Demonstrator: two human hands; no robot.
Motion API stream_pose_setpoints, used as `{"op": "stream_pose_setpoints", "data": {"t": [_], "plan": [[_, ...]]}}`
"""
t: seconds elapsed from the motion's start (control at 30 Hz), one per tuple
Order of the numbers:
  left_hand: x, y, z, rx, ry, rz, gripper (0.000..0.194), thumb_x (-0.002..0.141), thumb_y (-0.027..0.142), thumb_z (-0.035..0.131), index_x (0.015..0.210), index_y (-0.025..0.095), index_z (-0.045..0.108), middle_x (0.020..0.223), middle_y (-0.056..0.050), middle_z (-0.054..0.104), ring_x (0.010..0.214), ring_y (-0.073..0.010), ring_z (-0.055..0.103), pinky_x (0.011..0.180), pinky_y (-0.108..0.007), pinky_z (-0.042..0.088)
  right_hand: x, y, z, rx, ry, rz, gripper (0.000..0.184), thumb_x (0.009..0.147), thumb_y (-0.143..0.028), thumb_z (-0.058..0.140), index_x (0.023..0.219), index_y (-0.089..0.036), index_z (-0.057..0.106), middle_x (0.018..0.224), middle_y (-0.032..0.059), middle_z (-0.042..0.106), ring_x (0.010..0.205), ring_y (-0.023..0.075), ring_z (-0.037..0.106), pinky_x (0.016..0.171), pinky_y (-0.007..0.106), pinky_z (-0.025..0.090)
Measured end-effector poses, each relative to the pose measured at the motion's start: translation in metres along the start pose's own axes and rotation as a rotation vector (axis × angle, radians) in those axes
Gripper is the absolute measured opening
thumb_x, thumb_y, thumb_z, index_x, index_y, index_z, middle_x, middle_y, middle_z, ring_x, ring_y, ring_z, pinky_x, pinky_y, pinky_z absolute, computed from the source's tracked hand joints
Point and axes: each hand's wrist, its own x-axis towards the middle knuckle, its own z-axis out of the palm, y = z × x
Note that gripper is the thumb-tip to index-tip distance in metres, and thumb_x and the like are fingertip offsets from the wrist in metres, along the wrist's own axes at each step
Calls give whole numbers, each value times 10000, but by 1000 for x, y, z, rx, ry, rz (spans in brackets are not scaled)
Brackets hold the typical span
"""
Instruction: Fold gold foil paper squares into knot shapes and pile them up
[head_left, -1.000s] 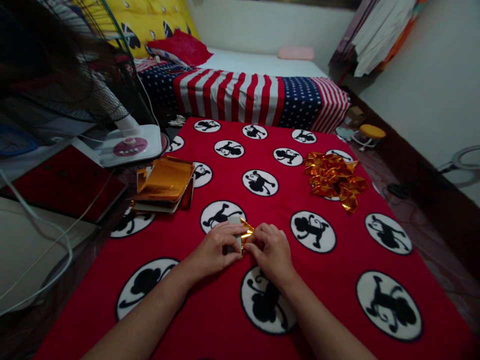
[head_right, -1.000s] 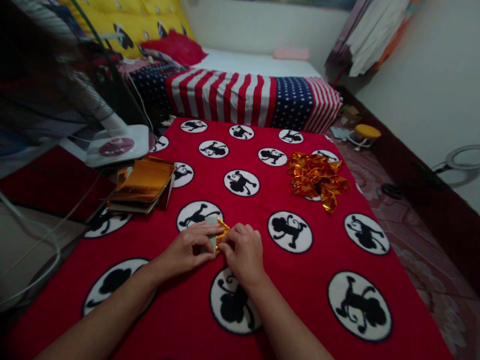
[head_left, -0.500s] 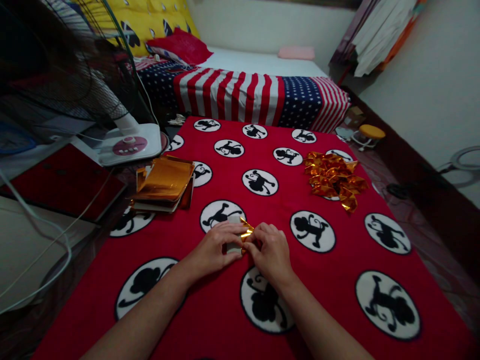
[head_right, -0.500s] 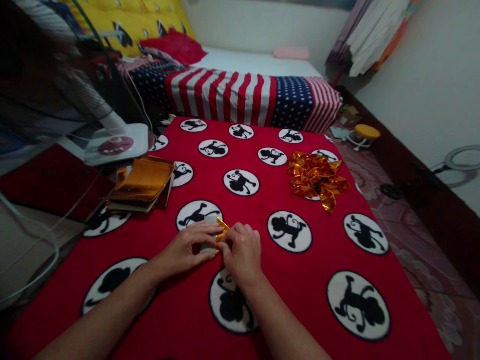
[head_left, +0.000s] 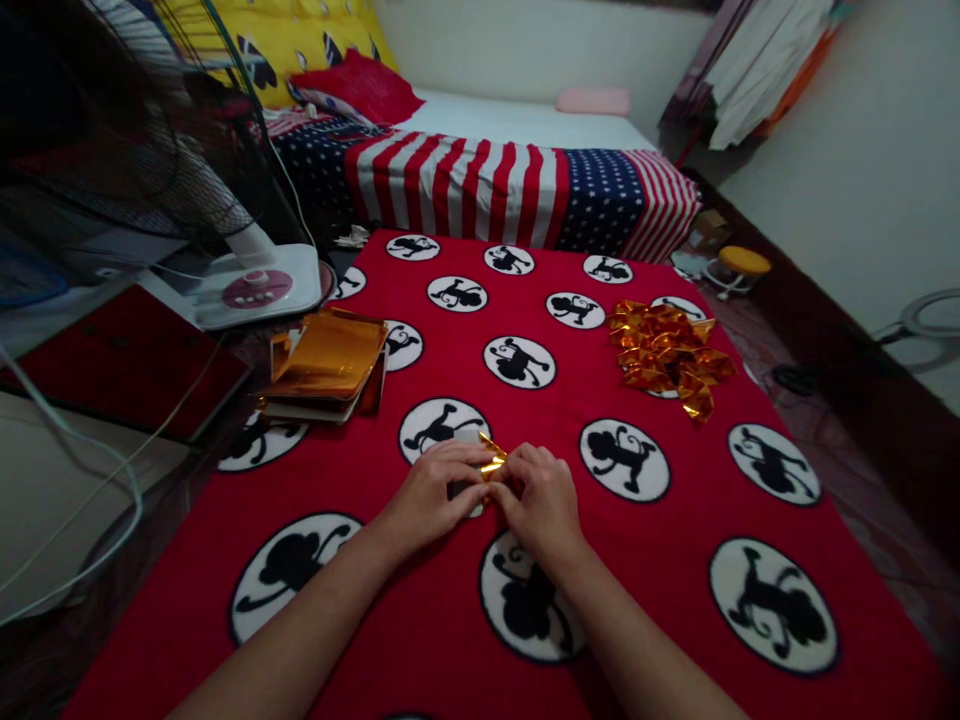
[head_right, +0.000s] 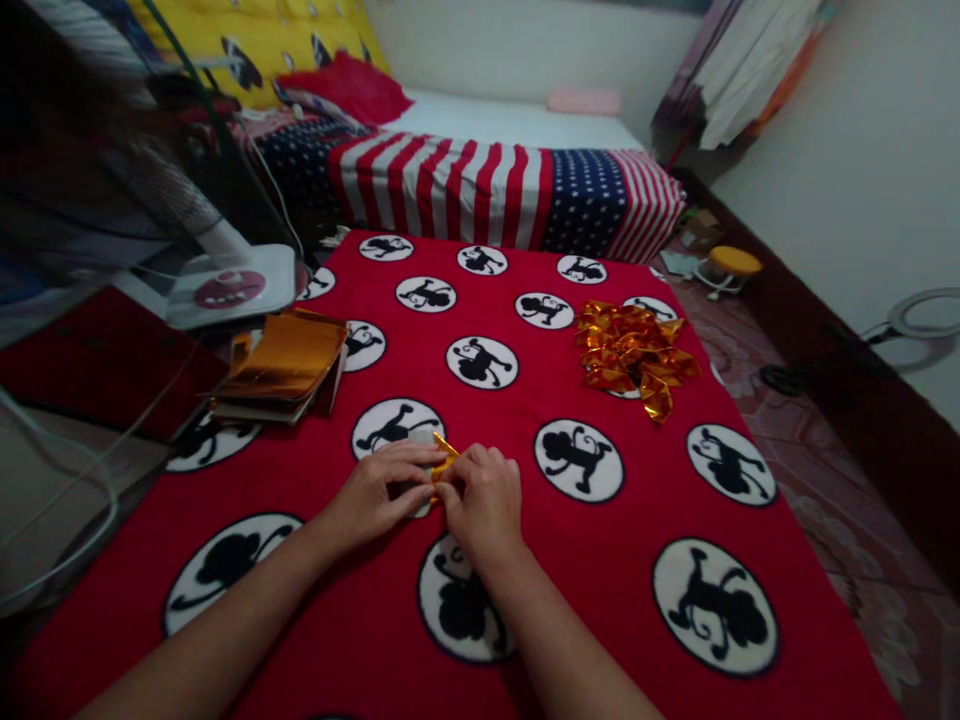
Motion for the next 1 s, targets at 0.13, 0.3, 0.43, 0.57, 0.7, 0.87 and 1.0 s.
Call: {"op": "stream_pose_setpoints", "data": {"t": [0.13, 0.3, 0.43, 0.57, 0.7, 0.87, 1.0], "plan": [[0, 0, 2, -5, 7, -2, 73, 790, 181, 690, 818, 219, 745, 1091, -63, 728, 1073, -223, 646, 985, -431, 472, -1, 0, 1, 13, 13, -3, 134, 784, -257, 720, 704, -225, 617, 813, 7, 622, 808, 188, 511, 691, 312, 280], [-1, -1, 2, -9, 2, -23, 64, 748, 164, 724, 773, 221, 736, 1093, -50, 727, 1094, -223, 634, 1011, -429, 455, -2, -1, 2, 27, 33, -2, 117, 781, -210, 704, 709, -226, 613, 815, 11, 620, 813, 193, 510, 700, 320, 273], [-1, -1, 2, -11, -4, -30, 66, 733, 155, 735, 752, 219, 730, 1095, -45, 726, 1086, -213, 636, 1006, -411, 462, -3, -1, 2, 23, 34, -3, 120, 773, -206, 710, 707, -224, 611, 810, 8, 615, 814, 191, 506, 701, 319, 268], [-1, 1, 1, 2, -4, -28, 77, 721, 147, 739, 752, 216, 728, 1092, -48, 726, 1082, -217, 638, 998, -411, 468, -3, -2, 1, 17, 28, -1, 124, 783, -218, 705, 707, -222, 607, 815, 8, 616, 818, 191, 505, 701, 318, 269], [-2, 1, 2, 4, -1, -29, 53, 731, 174, 739, 761, 218, 732, 1084, -52, 727, 1084, -226, 636, 1006, -423, 460, -3, -2, 2, 19, 35, 4, 130, 783, -214, 706, 703, -219, 604, 810, 5, 613, 817, 187, 505, 705, 318, 270], [-1, -1, 3, 6, 12, -30, 76, 706, 167, 761, 751, 218, 728, 1086, -41, 726, 1078, -219, 638, 1001, -414, 460, -4, -2, 3, 26, 47, 4, 128, 781, -219, 713, 703, -216, 611, 808, 2, 607, 818, 183, 502, 715, 313, 271], [-1, -2, 5, 4, 20, -16, 76, 704, 163, 761, 745, 216, 723, 1074, -43, 730, 1066, -219, 644, 998, -414, 462, -4, -2, 2, 32, 41, 12, 115, 779, -215, 717, 715, -222, 622, 813, -10, 606, 823, 177, 504, 717, 309, 273]]}}
